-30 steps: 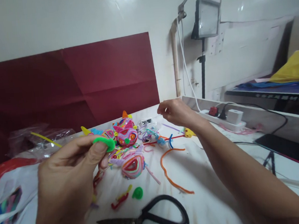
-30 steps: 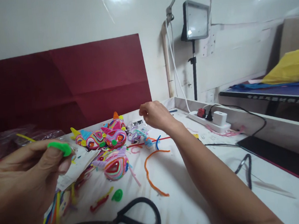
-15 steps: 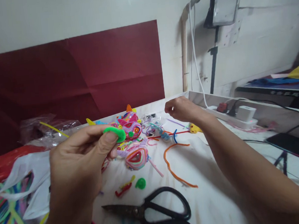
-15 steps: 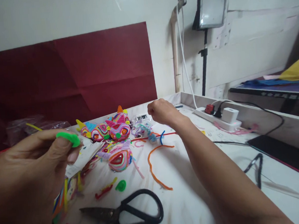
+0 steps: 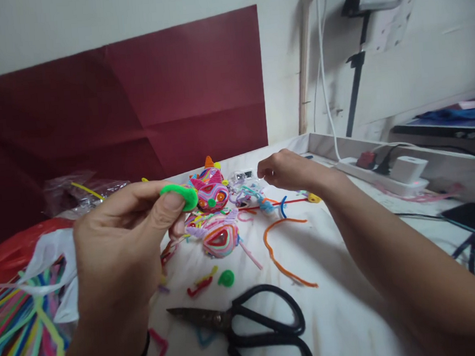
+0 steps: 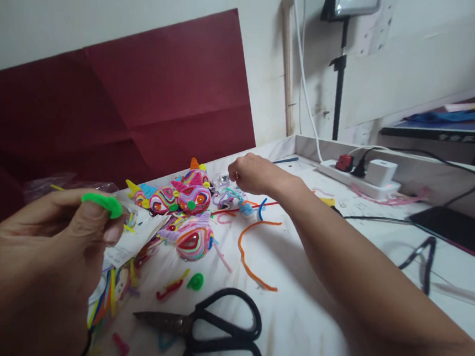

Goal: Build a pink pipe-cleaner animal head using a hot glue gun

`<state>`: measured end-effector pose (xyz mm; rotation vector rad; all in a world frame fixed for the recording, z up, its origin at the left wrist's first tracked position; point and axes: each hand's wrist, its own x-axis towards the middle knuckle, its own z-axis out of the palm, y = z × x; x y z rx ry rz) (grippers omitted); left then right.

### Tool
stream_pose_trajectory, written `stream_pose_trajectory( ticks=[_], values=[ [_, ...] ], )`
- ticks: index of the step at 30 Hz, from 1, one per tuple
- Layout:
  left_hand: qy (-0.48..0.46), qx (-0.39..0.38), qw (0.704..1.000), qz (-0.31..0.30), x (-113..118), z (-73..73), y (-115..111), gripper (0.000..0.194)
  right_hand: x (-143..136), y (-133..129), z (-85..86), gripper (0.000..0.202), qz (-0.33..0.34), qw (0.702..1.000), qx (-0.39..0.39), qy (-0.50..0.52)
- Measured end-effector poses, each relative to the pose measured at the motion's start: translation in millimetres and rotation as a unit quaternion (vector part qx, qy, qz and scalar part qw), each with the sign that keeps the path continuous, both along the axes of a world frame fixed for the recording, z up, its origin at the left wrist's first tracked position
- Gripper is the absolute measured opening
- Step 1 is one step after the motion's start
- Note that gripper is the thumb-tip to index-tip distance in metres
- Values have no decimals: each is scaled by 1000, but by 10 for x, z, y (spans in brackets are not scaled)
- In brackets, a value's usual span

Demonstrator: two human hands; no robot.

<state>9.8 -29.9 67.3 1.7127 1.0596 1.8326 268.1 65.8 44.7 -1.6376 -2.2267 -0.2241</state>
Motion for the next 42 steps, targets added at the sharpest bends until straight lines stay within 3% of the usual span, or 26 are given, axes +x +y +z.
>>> stream_pose_trajectory(
  ticks=[7, 19, 29, 36, 42],
  values=[
    [-7, 13, 1000, -12, -24, 14, -14, 13, -10, 11, -26, 26, -3, 999, -46, -29],
    [-19, -2, 1000, 23, -36, 49, -82, 13, -36, 71, -102, 25, 1, 995, -84, -51],
    [-18, 23, 999, -25, -76, 24, -44, 9, -160, 59, -151, 28, 11, 994, -92, -57],
    [-10, 52, 994, -97, -55, -31, 128, 9, -224, -225, 87, 24, 110, 993, -45, 7],
    [18, 26, 995, -99, -30, -71, 234, 4, -365, -529, 228, 17, 281, 949, -109, 98]
  ],
)
